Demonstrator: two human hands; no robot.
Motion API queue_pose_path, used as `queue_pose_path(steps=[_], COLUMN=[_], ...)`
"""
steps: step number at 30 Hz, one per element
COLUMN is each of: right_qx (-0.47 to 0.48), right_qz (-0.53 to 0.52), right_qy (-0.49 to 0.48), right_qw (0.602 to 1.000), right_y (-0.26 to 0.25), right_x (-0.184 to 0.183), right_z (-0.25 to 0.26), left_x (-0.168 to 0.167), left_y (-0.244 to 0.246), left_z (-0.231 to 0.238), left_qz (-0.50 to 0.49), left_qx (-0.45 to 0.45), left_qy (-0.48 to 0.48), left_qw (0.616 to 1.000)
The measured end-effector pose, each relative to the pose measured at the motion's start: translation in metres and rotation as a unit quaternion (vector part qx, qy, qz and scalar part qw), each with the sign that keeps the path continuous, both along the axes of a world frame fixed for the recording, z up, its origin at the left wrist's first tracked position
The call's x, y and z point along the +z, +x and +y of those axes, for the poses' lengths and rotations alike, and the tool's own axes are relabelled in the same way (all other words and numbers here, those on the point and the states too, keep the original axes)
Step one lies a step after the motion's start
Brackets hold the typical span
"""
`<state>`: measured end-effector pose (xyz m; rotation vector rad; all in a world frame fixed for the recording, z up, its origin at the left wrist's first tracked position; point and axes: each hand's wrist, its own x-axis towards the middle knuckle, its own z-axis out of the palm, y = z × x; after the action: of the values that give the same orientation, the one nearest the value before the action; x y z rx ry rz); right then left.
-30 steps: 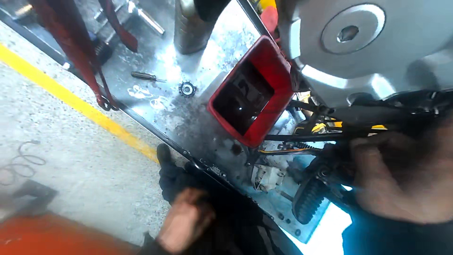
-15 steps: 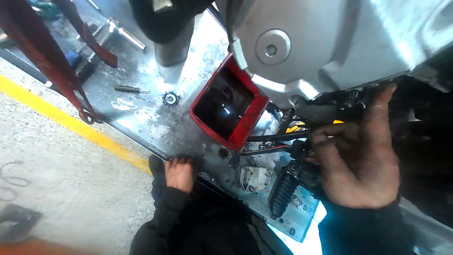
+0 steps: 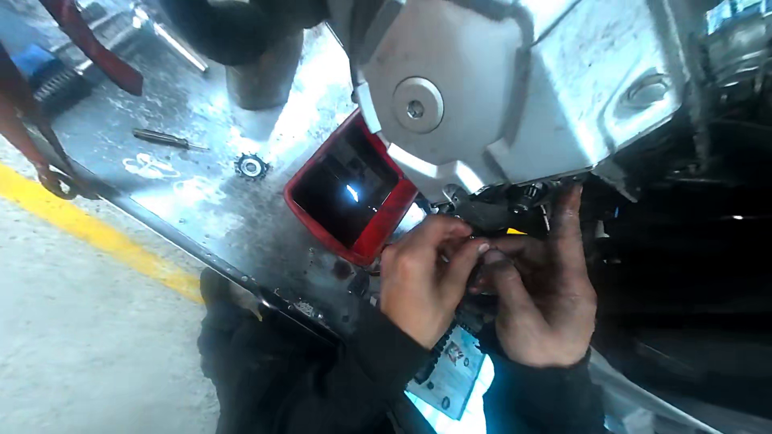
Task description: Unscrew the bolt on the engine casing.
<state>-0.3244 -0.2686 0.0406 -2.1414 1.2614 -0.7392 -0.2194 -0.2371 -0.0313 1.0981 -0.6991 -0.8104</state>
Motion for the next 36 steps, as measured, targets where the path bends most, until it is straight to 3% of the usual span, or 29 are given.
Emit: queue_pose_path(steps=[14, 36], right_qx=[-0.020, -0.057], right_qz=[-0.008, 0.009], right_qy=[-0.046, -0.083], right_qw=[0.999, 0.995], right_y=[0.004, 0.006], right_x=[-0.007, -0.012], right_z=[0.000, 0.001], left_x=[0.002, -0.007], left_y=[-0.035, -0.032], left_z=[-0.043, -0.053], left_qz=[0.043, -0.159], left_qx=[0.175, 0.228], left_qy=[0.009, -0.028], left_qw=[0.984, 0.960])
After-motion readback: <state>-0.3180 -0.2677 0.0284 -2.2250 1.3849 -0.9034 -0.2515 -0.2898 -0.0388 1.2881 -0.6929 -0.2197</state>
